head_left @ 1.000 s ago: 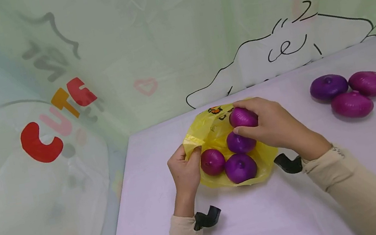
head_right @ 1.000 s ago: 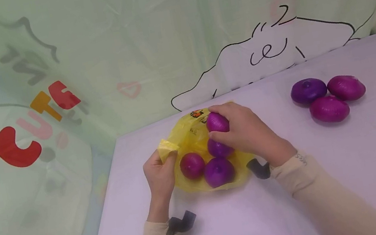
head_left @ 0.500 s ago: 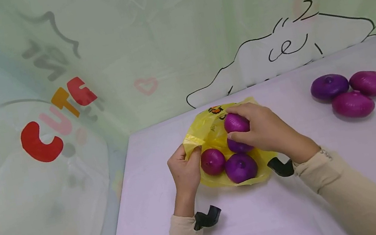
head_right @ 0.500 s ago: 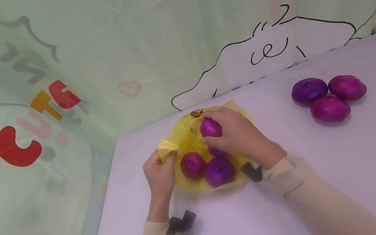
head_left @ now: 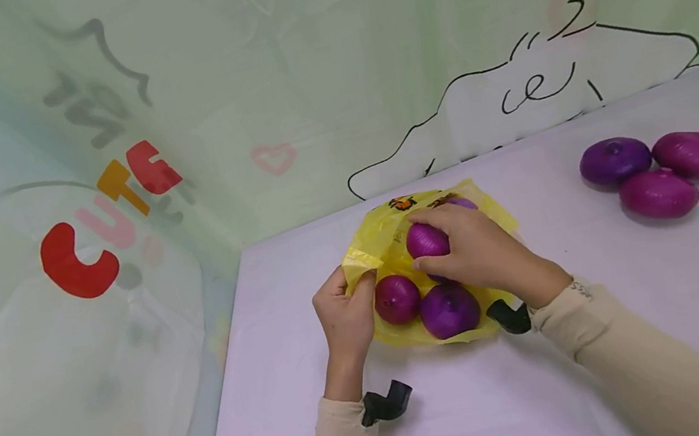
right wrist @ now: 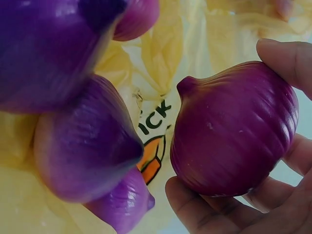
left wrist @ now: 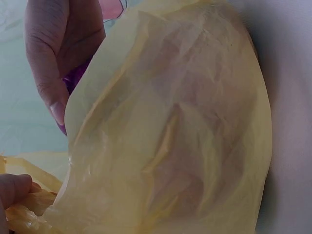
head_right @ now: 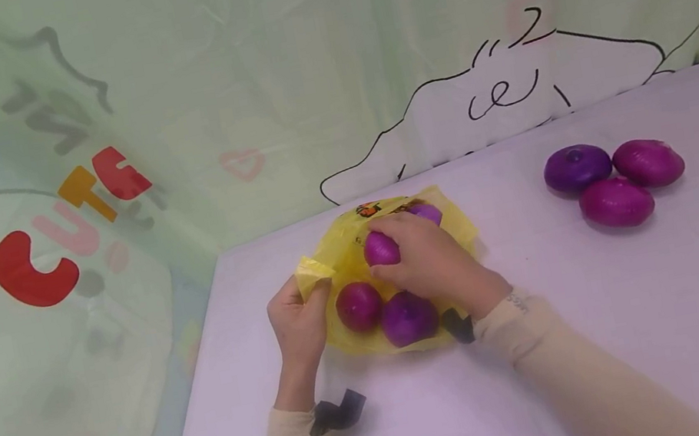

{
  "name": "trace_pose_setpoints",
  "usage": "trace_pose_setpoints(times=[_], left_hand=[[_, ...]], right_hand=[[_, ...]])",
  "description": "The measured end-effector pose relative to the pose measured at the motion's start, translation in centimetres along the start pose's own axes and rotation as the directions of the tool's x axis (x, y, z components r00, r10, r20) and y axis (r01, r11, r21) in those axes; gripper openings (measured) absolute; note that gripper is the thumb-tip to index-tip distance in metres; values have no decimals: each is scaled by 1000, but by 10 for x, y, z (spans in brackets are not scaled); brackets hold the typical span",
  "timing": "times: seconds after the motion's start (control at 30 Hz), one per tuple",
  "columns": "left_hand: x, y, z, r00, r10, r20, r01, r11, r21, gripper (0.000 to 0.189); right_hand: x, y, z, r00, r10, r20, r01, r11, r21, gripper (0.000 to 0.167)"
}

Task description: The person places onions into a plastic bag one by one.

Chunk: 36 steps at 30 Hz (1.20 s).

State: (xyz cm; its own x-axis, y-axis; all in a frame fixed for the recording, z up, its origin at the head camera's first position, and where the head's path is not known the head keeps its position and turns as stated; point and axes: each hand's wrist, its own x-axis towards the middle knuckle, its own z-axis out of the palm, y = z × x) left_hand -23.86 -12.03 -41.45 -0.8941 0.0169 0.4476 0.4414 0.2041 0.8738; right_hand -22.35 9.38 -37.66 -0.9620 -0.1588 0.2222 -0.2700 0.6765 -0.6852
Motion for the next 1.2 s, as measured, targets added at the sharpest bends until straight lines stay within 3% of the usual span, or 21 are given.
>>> trace_pose_setpoints(times=[0.53,1.03,1.2], left_hand=[[1,-1,0,1000,5,-4,-5,1000,5,14],[1,-1,-1,1000,-23,2,23,1000,-5,16],[1,-1,-2,1000,-19,0,19,1000,-5,15]], right_hand=[[11,1,18,998,20,58,-18,999,-34,65],[24,-8,28,997,36,75,-28,994,-110,46],[29,-4,32,995,43,92,-32,993,-116,48]])
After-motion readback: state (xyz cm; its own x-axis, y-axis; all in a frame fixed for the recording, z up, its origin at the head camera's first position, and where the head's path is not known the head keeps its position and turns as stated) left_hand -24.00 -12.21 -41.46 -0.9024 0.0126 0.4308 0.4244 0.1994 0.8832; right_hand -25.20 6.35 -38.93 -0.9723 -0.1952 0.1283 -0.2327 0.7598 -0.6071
